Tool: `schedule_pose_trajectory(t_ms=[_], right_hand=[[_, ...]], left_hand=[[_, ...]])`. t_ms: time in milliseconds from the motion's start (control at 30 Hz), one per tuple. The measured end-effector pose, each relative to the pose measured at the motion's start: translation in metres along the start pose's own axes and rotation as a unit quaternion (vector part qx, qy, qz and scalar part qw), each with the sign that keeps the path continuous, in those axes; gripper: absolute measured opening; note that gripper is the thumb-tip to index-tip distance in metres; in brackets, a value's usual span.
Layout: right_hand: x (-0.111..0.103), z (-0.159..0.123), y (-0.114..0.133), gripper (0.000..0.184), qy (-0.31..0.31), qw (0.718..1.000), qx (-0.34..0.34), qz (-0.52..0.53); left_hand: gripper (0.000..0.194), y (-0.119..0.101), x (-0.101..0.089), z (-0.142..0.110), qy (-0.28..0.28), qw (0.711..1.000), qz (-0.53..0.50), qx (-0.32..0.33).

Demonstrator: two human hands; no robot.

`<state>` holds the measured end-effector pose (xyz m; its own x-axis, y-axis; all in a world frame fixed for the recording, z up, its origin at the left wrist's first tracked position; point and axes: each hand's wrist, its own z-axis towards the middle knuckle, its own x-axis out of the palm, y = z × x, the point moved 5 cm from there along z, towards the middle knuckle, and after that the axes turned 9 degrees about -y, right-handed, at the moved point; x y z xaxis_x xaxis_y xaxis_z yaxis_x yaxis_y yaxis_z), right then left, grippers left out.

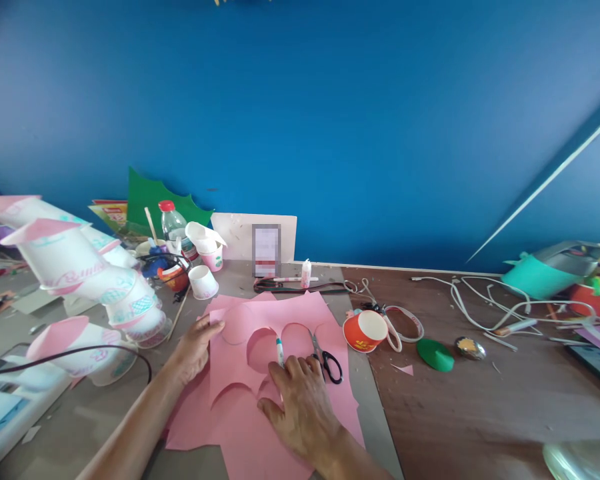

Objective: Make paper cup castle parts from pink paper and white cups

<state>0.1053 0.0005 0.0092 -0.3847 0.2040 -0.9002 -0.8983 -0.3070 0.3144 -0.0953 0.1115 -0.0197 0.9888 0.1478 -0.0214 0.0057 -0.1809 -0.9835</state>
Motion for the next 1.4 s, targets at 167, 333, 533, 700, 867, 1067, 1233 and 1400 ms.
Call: schedule_pose_trajectory(t_ms=[167,333,533,700,867,1067,1233,1400], right_hand=[[-0.010,0.006,-0.004,0.041,-0.026,1.000,-0.006,-0.002],[-0.025,0.015,-0.042,0.028,-0.088,0.993,0.050,-0.056],[-0.030,0.011,-0.067,0.021,0.051,0.978,0.126,-0.157],[-0.032,0.001,-0.056,0.025,0.114,0.968,0.137,-0.175],[-0.033,-0.001,-0.053,0.027,0.114,0.971,0.132,-0.166],[-0.030,-0.002,-0.055,0.030,0.124,0.969,0.148,-0.156],[-0.030,-0.008,-0.065,0.035,0.137,0.970,0.154,-0.130],[-0.038,-0.024,-0.090,0.040,0.133,0.968,0.212,-0.017]], left_hand=[[0.032,-0.007,0.015,-0.013,0.079,0.981,-0.151,-0.093],[0.030,-0.010,0.019,-0.017,0.093,0.966,-0.215,-0.114],[0.023,-0.010,0.020,-0.018,0.093,0.957,-0.244,-0.123],[0.017,-0.010,0.022,-0.019,0.104,0.948,-0.269,-0.132],[0.016,-0.010,0.022,-0.020,0.114,0.944,-0.278,-0.136],[0.018,-0.007,0.026,-0.022,0.122,0.943,-0.277,-0.141],[0.021,-0.003,0.030,-0.023,0.131,0.942,-0.275,-0.142],[0.022,0.002,0.030,-0.022,0.127,0.941,-0.279,-0.144]])
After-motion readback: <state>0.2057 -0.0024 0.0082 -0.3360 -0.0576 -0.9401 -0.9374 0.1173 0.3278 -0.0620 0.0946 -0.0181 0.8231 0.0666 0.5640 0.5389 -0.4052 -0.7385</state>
